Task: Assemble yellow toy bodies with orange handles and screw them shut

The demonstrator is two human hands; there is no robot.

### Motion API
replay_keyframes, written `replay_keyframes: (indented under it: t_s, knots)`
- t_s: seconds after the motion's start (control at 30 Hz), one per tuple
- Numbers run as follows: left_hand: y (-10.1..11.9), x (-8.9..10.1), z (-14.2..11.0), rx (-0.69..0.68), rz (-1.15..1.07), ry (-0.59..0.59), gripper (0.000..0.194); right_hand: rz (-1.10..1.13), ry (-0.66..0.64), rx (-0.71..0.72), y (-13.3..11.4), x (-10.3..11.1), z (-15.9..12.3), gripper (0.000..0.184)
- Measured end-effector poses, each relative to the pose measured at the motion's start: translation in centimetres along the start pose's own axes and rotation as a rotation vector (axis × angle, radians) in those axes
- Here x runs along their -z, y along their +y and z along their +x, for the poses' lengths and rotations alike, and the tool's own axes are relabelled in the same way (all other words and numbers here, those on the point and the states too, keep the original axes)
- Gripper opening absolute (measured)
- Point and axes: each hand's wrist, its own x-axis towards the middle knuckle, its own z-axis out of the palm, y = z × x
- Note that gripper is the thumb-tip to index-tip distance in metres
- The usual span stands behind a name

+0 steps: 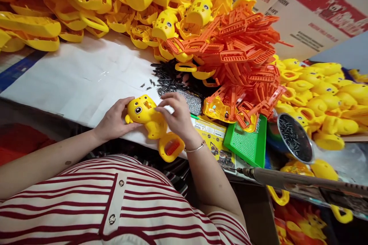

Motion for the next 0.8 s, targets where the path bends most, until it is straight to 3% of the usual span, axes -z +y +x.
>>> replay_keyframes:
  t_s: [0.1,0.23,0.4,0.5,0.6,0.67,0.8]
  knots:
    - [0.1,0.1,0.0,-0.012,0.021,0.005,0.071,-0.112,-0.138,0.171,-3.5,-1.1,0.6,0.016]
    - [0.2,0.0,0.1,-0.043,0.039,0.027,0.067,-0.276,-0.181,0.26,-5.2,-1.6,0.8,0.016]
    - [0.2,-0.3,0.1,-0.067,0.062,0.061,0.068,-0.205,-0.12,0.144,-5.4,-2.3,0.4,0.011]
    - [0.2,-0.4,0.0,-0.078,0.082,0.076,0.068,-0.102,-0.1,0.055,-5.1,-1.9,0.9,0.024]
    - [0.2,-0.4,-0.2,-0.065,0.105,0.09,0.071,-0.152,-0.002,-0.045,-2.8,-0.4,1.8,0.027]
    - [0.1,-0.4,-0.3,-0.04,0.121,0.099,0.073,-0.288,0.044,-0.2,0.0,0.9,2.1,0.024]
    - [0.0,-0.4,-0.3,-0.006,0.136,0.122,0.074,-0.539,-0.038,-0.454,5.6,2.2,1.2,0.022]
